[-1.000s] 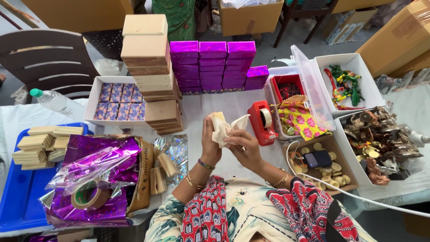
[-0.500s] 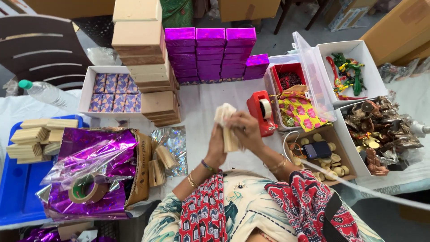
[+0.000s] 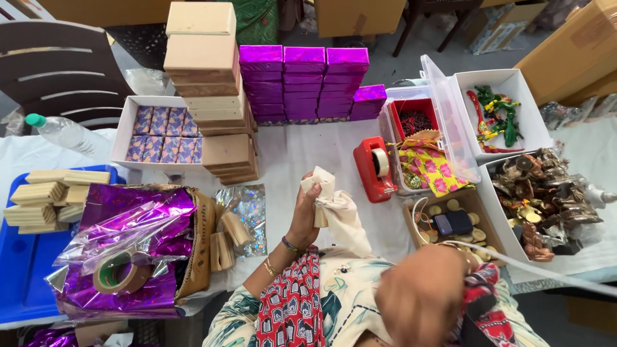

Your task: The person wipes a small rectangular wooden block with a white cloth. They hold the block in their left hand and rub its surfaces with the cloth in their right hand. The person briefly touches their face with their right hand before resuming the wiping action.

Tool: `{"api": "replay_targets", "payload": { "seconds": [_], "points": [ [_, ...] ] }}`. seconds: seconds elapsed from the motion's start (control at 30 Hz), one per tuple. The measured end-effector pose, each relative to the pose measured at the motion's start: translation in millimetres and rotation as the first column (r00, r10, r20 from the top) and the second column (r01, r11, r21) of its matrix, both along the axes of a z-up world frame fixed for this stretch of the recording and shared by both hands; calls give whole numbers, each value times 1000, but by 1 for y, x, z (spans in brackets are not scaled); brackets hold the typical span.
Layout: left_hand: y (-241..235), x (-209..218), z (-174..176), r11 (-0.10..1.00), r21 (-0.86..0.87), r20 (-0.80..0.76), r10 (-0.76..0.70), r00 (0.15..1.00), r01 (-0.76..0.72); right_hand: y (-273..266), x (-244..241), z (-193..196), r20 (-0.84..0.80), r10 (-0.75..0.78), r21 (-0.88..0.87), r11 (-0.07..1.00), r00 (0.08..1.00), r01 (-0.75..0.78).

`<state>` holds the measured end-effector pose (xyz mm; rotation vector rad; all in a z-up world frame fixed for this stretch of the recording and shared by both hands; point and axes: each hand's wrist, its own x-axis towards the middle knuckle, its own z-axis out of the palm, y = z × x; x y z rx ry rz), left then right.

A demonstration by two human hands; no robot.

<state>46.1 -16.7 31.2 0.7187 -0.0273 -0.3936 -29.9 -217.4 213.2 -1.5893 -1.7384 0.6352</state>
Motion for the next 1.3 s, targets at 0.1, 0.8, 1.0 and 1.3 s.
{"api": "replay_targets", "payload": {
  "seconds": [0.1,0.8,1.0,1.3],
  "points": [
    [-2,-4,-13,999,45,-17,-21,1000,22,6,3,26,38,533,170,830,845,-531],
    [5,-17,-4,997,63,-46,-34,998,37,12,-7,62,-235,454,515,808,859,-286],
    [7,-17,-6,1000,26,-17,-11,1000,11,-35,-30,45,-33,145,911,412,989,-29],
    [13,-18,-3,999,33,-39,-2,999,3,39,-6,87,47,-108,74,992,993,105]
  ]
}}
